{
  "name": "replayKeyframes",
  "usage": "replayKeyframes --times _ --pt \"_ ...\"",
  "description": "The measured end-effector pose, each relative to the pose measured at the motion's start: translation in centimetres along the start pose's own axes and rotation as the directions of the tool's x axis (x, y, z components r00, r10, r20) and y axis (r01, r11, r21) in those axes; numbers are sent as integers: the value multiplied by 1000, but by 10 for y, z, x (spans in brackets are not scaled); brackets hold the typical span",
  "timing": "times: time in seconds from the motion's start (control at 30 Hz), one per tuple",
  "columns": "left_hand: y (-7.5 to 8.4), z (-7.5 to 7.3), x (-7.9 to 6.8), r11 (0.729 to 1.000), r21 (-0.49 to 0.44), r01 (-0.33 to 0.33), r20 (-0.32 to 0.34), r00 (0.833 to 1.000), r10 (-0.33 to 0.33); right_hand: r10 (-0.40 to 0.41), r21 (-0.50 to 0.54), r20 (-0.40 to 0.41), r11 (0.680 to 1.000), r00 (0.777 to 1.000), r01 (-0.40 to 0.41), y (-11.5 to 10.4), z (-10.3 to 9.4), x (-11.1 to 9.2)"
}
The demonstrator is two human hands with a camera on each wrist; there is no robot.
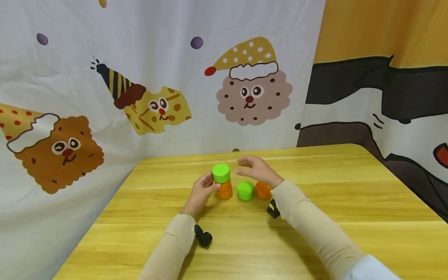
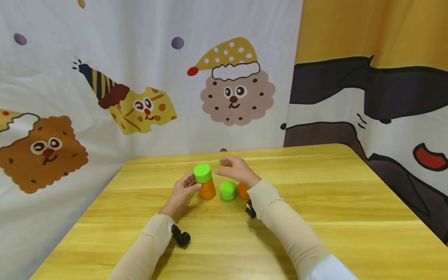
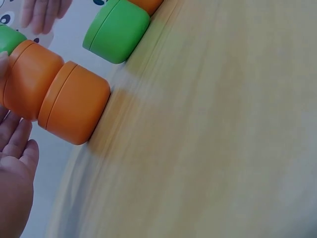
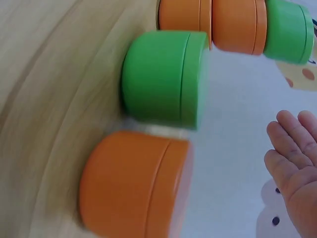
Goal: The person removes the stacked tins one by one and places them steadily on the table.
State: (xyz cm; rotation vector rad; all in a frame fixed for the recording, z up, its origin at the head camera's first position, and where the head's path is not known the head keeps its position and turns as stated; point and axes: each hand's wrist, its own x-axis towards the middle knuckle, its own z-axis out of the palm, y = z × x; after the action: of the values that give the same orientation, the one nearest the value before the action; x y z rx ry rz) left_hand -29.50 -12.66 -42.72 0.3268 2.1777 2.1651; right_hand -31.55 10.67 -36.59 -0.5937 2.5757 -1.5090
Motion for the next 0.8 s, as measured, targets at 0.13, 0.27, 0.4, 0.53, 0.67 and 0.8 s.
replayKeyframes --times 0.13,0.27,0.4,0.53,0.67,0.8 --pt "14 2 -6 1000 16 17 14 1000 -18 -14 -23 10 1000 1000 14 -7 9 6" --pt "17 3 -8 999 44 27 22 999 -28 -10 -34 15 999 1000 10 -11 18 10" --pt "7 0 -2 999 31 34 15 999 -34 -13 -24 7 1000 1000 13 -13 28 13" --pt "-3 -1 3 1000 9 25 3 1000 -25 -60 -14 -2 998 998 60 -11 37 17" --pt "-7 -1 4 1000 8 -2 9 1000 2 -92 10 -16 996 996 92 -9 44 18" --pt "-8 -1 3 1000 11 -18 16 1000 18 -84 36 -29 996 996 85 -9 47 18"
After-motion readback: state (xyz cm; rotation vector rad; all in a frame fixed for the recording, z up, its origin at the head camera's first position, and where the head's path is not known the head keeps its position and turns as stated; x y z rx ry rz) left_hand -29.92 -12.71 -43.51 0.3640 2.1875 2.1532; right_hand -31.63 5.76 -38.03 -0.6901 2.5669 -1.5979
